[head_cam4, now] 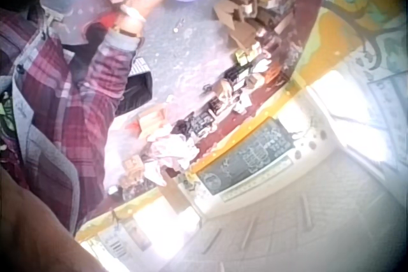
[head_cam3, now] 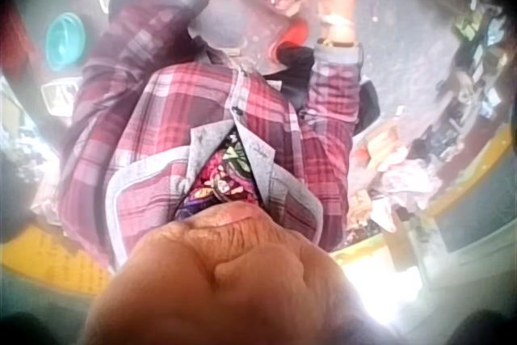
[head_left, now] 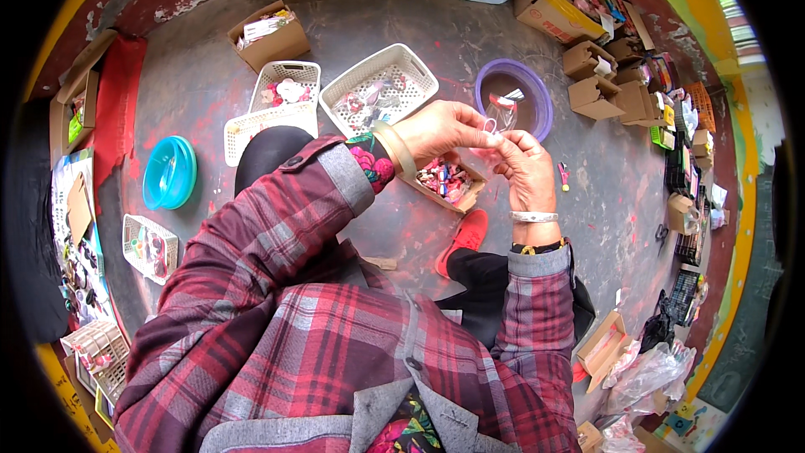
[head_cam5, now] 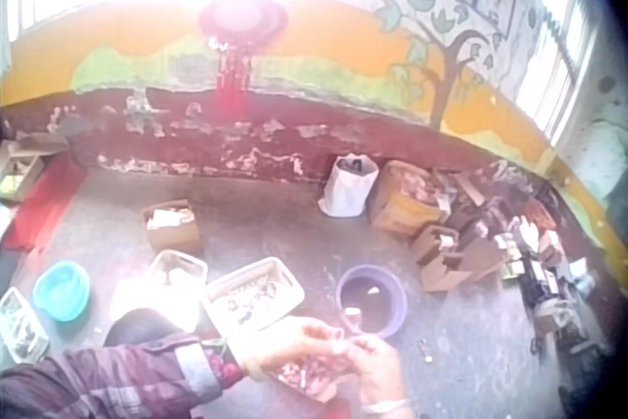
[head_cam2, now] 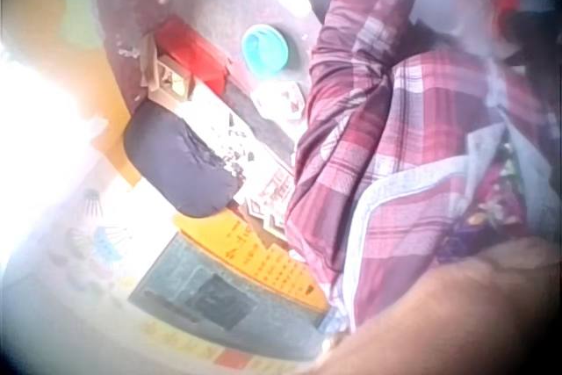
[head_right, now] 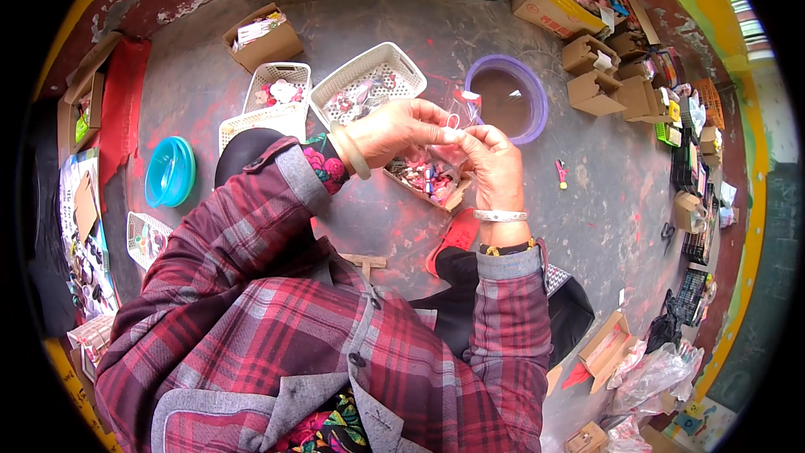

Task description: The person sits on the floor and repeatedly picks small items from a white basket, places them into clear plastic bags, and puts the bags into a cardboard box. The person handles the items one by one, manipulating the bags to fit the contents.

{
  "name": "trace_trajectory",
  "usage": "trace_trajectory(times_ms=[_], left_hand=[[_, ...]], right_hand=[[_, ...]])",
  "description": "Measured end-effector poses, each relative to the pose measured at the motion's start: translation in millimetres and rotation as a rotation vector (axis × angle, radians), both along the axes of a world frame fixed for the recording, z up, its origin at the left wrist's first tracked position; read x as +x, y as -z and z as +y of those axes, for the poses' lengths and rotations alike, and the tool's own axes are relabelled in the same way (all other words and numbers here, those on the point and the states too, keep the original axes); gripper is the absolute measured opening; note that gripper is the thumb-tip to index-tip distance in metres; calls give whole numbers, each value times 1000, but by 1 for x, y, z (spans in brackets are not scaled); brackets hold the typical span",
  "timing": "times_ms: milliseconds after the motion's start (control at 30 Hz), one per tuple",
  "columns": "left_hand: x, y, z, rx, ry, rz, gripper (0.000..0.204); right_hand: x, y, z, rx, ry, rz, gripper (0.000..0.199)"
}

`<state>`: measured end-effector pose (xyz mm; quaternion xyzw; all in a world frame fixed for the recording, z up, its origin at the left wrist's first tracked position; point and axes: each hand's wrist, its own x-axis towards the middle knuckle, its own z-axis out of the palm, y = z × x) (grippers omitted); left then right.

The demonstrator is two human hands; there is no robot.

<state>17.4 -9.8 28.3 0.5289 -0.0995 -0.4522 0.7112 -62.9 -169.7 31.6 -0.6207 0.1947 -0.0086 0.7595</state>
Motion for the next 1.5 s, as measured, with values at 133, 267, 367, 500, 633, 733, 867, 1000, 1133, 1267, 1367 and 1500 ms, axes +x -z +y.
trace_trajectory(times_ms=[133,267,367,500,633,733,867,1000,1133,1267,1367,1500], left_hand=[[-1,2,-1,-62,62,96,19],[0,10,-3,-133,56,137,13],[1,12,-2,-151,38,152,12],[1,11,-1,-161,30,136,14],[-3,7,-3,-94,37,72,18],[-1,4,-1,-74,67,85,19],[3,15,-2,-115,60,200,17],[3,19,-2,-142,6,291,15],[3,17,-1,-178,-48,311,14],[1,14,0,-204,-62,264,14],[1,14,-2,-203,-60,192,15],[1,11,-3,-157,-8,24,19]], right_hand=[[-1,3,-4,-23,31,-26,13],[-1,5,-6,-133,48,-57,14],[-1,4,-2,-181,51,-95,15],[1,-2,3,-193,63,-89,14],[0,5,-3,-111,79,-125,11],[0,6,-6,-117,155,-141,13],[0,5,-6,-96,190,-174,14],[0,0,0,-113,185,-166,14],[0,-3,6,-205,157,-138,15],[-1,-4,6,-177,136,-107,18],[-1,-2,2,-126,141,-90,20],[-1,1,-3,-55,139,-79,21]])
